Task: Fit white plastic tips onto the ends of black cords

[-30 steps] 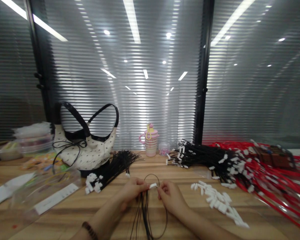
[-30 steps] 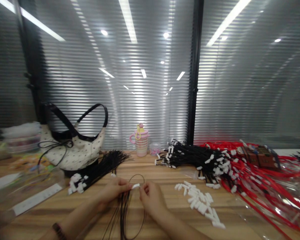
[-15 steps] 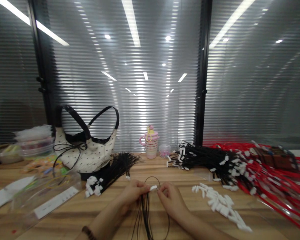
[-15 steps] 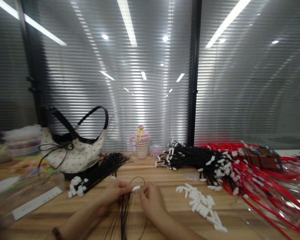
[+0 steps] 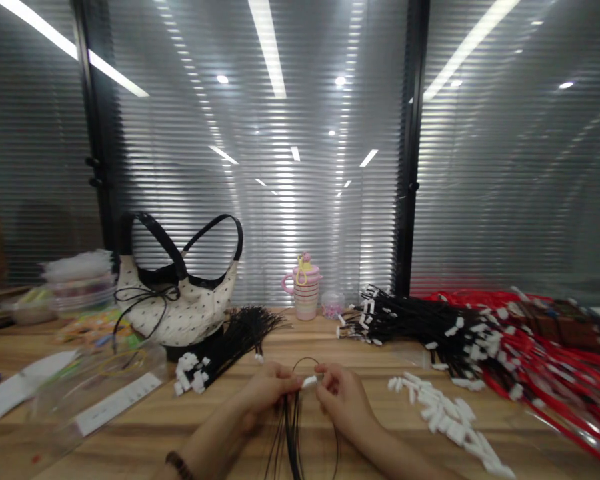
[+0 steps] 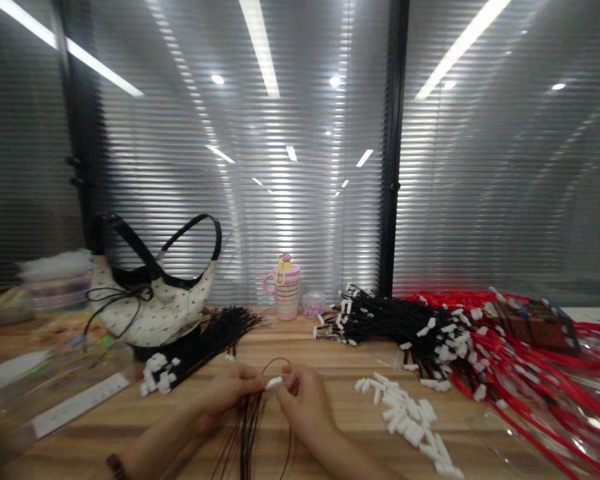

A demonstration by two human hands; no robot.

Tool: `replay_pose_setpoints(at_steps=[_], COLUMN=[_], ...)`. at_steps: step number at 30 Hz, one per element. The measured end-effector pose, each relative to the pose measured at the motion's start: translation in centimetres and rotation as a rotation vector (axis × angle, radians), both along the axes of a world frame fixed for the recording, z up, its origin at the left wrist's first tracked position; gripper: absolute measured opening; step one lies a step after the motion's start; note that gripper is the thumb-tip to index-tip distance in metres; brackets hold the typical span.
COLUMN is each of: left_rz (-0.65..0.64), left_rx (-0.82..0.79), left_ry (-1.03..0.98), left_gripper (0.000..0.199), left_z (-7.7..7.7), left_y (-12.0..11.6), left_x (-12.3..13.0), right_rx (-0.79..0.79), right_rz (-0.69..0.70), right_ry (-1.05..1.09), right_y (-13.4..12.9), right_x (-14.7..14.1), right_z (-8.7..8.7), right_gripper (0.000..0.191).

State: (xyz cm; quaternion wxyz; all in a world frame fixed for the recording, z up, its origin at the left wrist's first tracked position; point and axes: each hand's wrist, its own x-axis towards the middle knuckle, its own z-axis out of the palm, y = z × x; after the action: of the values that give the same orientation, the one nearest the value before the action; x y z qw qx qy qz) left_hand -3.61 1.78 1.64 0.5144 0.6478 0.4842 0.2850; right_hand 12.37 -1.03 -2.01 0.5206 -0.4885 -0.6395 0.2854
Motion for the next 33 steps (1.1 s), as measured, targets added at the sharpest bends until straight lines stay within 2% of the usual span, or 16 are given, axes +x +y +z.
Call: replay_pose_setpoints(at_steps=[4, 10, 20, 27, 30, 33], left_rz=[0.005, 0.022, -0.005, 0.007, 0.014, 0.035], left_rx=[-0.017, -0.045, -0.033, -0.055, -0.077, -0.108], left_ry=[-0.010, -0.029, -0.019, -0.037, -0.086, -0.167], left_gripper=[0.044, 0.045, 0.046, 0.045, 0.043, 0.040], left_z=[0.17, 0.07, 0.17, 0.29, 0.17, -0.01], left_y=[-0.21, -0.27, -0.32, -0.47, -0.33, -0.10], left_x=[-0.03, 0.12, 0.22, 0.38, 0.26, 0.15], right_rx=[-0.058, -0.016, 0.073, 0.080, 0.060, 0.105], right_rz=[0.105, 0.133, 0.002, -0.030, -0.007, -0.042], right_ry=[0.137, 0.140, -0.120, -0.156, -0.107, -0.092], right_y=[0.12, -0.17, -0.49, -0.58, -0.24, 0.13], right_x=[-0.20, -0.26, 0.06, 0.07, 0.16, 0.35], right_z=[-0.22, -0.18, -0.07, 0.12, -0.10, -0.34], right_gripper=[0.010, 0.012, 0.012, 0.013, 0.012, 0.012])
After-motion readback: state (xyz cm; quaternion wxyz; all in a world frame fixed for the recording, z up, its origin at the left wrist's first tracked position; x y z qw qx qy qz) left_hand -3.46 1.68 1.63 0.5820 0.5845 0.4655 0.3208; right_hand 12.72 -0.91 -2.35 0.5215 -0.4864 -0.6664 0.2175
